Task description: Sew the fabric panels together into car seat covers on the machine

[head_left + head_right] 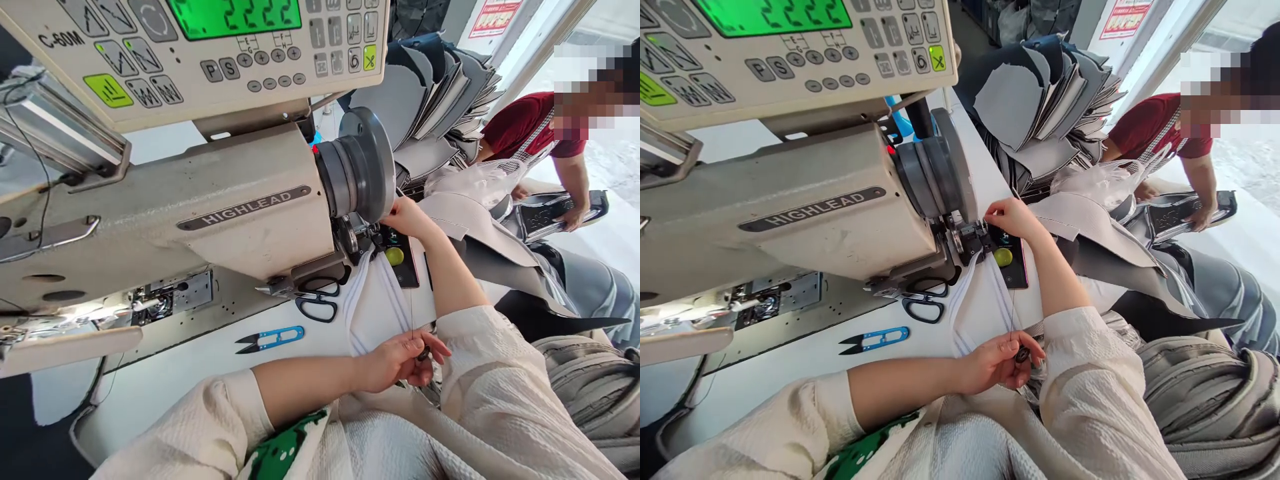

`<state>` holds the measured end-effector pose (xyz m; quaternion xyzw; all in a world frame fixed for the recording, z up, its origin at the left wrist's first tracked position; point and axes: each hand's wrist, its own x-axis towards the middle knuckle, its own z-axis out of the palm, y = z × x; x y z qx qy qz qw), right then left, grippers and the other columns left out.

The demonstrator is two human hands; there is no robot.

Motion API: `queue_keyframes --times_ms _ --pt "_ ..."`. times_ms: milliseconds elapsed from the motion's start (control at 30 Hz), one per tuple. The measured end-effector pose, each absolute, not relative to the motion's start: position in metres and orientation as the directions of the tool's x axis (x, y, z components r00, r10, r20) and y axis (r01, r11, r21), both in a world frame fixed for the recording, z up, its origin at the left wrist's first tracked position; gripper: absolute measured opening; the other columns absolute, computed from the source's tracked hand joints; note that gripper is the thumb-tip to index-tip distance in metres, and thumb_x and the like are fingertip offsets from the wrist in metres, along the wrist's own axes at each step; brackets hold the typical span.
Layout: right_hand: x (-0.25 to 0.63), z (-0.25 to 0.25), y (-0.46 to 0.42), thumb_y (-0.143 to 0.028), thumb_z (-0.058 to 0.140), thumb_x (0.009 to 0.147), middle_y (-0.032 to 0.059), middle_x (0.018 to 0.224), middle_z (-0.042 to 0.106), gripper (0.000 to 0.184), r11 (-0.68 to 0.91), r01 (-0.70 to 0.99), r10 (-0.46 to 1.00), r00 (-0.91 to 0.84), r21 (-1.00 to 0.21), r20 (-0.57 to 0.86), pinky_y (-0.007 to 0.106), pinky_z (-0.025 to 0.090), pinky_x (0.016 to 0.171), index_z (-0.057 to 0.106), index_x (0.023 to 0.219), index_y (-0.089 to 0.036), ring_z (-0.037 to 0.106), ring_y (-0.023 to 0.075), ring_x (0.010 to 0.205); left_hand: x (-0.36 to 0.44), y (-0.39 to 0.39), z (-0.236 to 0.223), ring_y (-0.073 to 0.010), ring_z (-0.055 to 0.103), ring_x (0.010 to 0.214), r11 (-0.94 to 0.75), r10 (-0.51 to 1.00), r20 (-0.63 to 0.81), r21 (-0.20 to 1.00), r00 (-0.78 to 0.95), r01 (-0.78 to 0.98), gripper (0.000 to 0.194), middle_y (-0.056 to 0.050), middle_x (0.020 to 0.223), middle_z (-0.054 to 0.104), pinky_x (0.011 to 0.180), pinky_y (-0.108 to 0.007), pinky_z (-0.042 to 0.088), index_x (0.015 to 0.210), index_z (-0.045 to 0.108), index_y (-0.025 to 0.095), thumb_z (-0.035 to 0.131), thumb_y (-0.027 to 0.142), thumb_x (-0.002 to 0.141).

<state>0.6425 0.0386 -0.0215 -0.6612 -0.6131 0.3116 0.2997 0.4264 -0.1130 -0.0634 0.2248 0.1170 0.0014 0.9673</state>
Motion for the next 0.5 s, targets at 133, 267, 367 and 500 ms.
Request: queue_keyframes --times_ms 133,267,367,500 --pt "0.6441 -0.0224 0.0371 -0.046 0.063 0.071 0.0001 0.068 0.062 0.032 -0.026 0.561 0.979 -0.152 -0.827 -0.134 0.025 0.037 0.061 0.071 0.078 -0.016 0.050 0.0135 0.065 0.4263 -0.1123 -0.0632 -0.0074 0.049 0.059 0.898 0.062 -0.198 0.439 0.978 0.032 0.049 -0.004 0.093 0.052 0.053 -0.024 0.026 0.100 0.065 0.017 0.066 0.059 0.075" --pt "0.6434 -0.0191 0.0350 -0.042 0.061 0.072 -0.0017 0.059 0.054 0.029 -0.094 0.666 0.996 0.055 -0.740 -0.077 0.025 0.033 0.057 0.071 0.075 -0.015 0.045 0.0120 0.060 0.4259 -0.1117 -0.0620 -0.0070 0.049 0.059 0.895 0.053 -0.218 0.443 0.975 0.050 0.049 -0.003 0.093 0.052 0.053 -0.023 0.028 0.100 0.065 0.017 0.067 0.059 0.074" --pt "0.6416 -0.0163 0.0334 -0.043 0.062 0.071 -0.0019 0.061 0.056 0.027 -0.063 0.634 0.966 -0.156 -0.771 -0.207 0.025 0.033 0.057 0.070 0.075 -0.016 0.046 0.0117 0.060 0.4261 -0.1119 -0.0607 -0.0068 0.049 0.058 0.894 0.064 -0.227 0.446 0.972 0.045 0.051 -0.003 0.091 0.052 0.052 -0.023 0.028 0.098 0.065 0.016 0.068 0.060 0.073" --pt "0.6384 -0.0176 0.0348 -0.044 0.059 0.074 -0.0014 0.065 0.057 0.030 -0.017 0.560 1.000 -0.005 -0.828 -0.024 0.024 0.035 0.060 0.070 0.078 -0.016 0.047 0.0123 0.064 0.4268 -0.1107 -0.0588 -0.0067 0.049 0.057 0.900 0.063 -0.238 0.434 0.969 0.048 0.051 -0.003 0.090 0.052 0.049 -0.022 0.025 0.097 0.064 0.015 0.068 0.060 0.072"
